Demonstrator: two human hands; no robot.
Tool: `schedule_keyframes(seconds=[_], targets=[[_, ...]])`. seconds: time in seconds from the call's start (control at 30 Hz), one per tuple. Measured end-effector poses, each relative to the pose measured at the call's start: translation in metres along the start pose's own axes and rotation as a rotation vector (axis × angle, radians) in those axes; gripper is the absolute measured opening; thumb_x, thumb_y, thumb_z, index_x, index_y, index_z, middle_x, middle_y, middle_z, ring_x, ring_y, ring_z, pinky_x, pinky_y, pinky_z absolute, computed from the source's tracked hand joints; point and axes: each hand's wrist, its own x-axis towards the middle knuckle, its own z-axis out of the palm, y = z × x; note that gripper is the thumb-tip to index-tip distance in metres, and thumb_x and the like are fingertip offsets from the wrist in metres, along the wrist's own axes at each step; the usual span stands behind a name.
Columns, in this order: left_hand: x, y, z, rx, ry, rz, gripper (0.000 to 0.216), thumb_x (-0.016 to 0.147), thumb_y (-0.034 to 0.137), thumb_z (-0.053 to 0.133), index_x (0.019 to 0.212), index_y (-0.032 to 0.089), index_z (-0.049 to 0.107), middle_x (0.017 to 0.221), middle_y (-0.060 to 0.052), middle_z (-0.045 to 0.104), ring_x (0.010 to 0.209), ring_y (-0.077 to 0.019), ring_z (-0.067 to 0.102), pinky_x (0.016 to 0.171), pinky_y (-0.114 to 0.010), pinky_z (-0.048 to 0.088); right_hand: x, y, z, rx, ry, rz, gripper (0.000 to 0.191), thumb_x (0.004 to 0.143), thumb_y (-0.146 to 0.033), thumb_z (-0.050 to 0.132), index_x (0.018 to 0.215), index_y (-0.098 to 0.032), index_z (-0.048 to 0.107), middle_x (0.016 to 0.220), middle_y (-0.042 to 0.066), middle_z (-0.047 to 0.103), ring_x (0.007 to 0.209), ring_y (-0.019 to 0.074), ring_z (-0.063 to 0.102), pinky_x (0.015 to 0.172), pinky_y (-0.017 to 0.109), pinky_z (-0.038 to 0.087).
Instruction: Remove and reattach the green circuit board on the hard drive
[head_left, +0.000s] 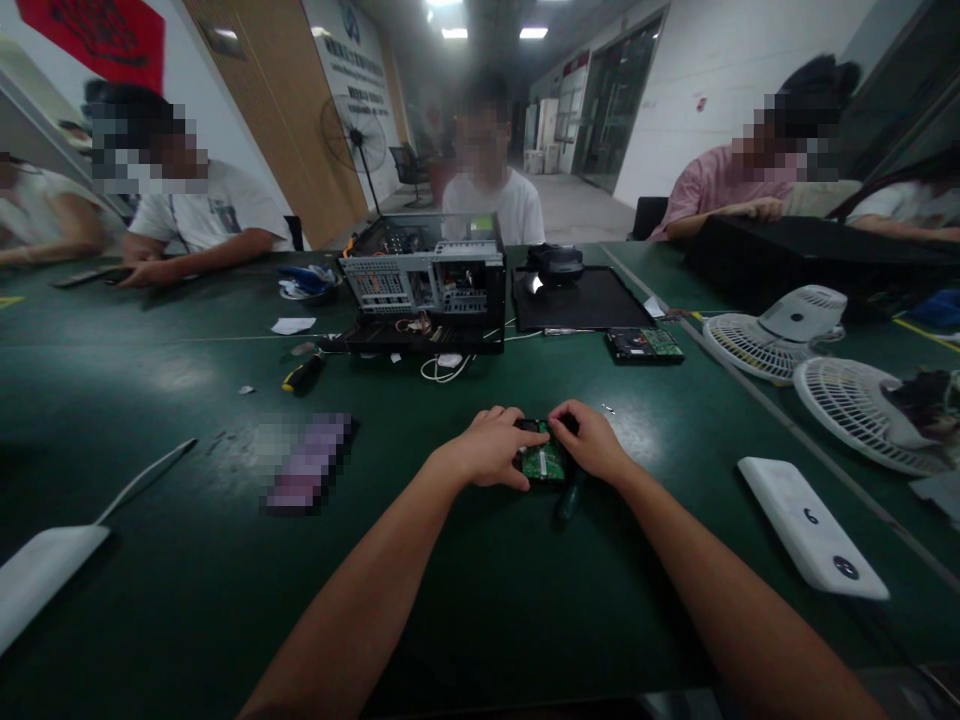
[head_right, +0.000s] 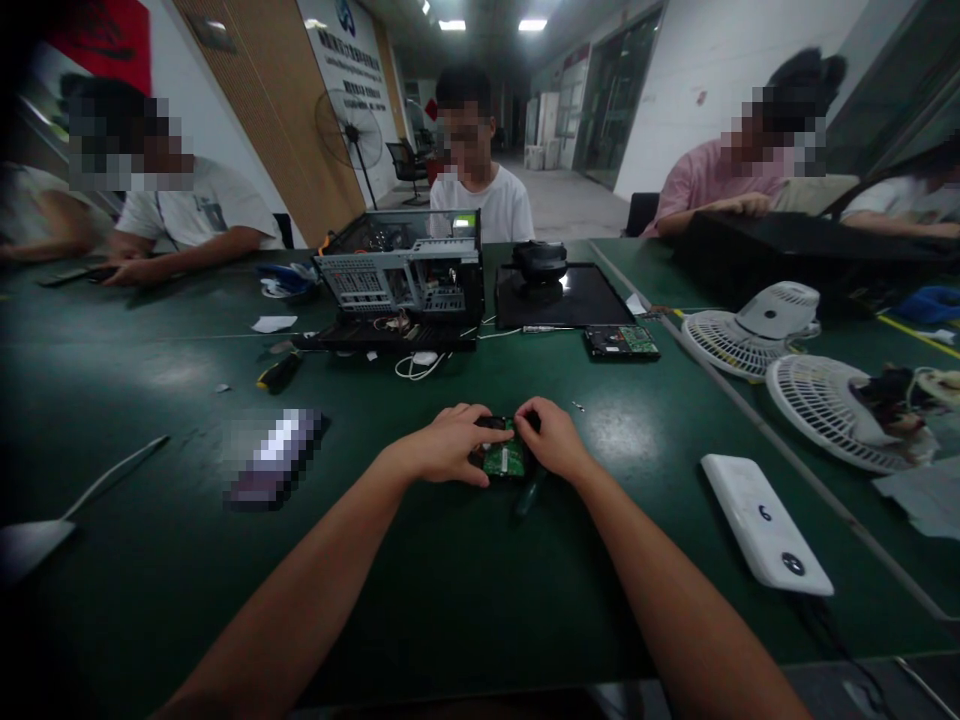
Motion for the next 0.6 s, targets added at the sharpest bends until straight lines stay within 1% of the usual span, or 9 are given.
schedule_keyframes(seconds=[0.23,0.47,0.6], targets=[[0.0001,-0.0005,-0.0005,-0.008,-0.016,-0.001,0.084,0.08,0.059,0.072,0.154,0.043,0.036,0.153,-0.008,0.037,0.133,-0.037,0.039,0.109,-0.049,0.033,0.0001,-0.0031,-0.0002,-0.005,-0.016,0.008,0.011,0.092,-0.029,0.058,0.094,-0.023,0.066,0.089,0.003,0.071,0.08,0.019,0.064,0.073,0.031,0.047],[-0.0005,-0.0003,-0.0006,-0.009,-0.007,-0.005,0.085,0.079,0.057,0.073,0.154,0.044,0.036,0.153,-0.007,0.038,0.134,-0.0361,0.039,0.109,-0.048,0.034,0.001,-0.0046,-0.0009,-0.011,-0.019,-0.008,0.01,0.09,-0.026,0.058,0.089,-0.022,0.067,0.086,0.003,0.071,0.078,0.0184,0.064,0.071,0.03,0.047],[-0.0007,-0.0002,-0.0007,-0.012,-0.005,-0.001,0.084,0.079,0.058,0.073,0.154,0.043,0.037,0.152,-0.007,0.038,0.134,-0.036,0.039,0.109,-0.048,0.034,0.0008,-0.007,-0.0031,-0.032,-0.029,-0.039,0.009,0.089,-0.023,0.059,0.089,-0.023,0.068,0.087,0.002,0.071,0.08,0.0182,0.064,0.074,0.03,0.048]])
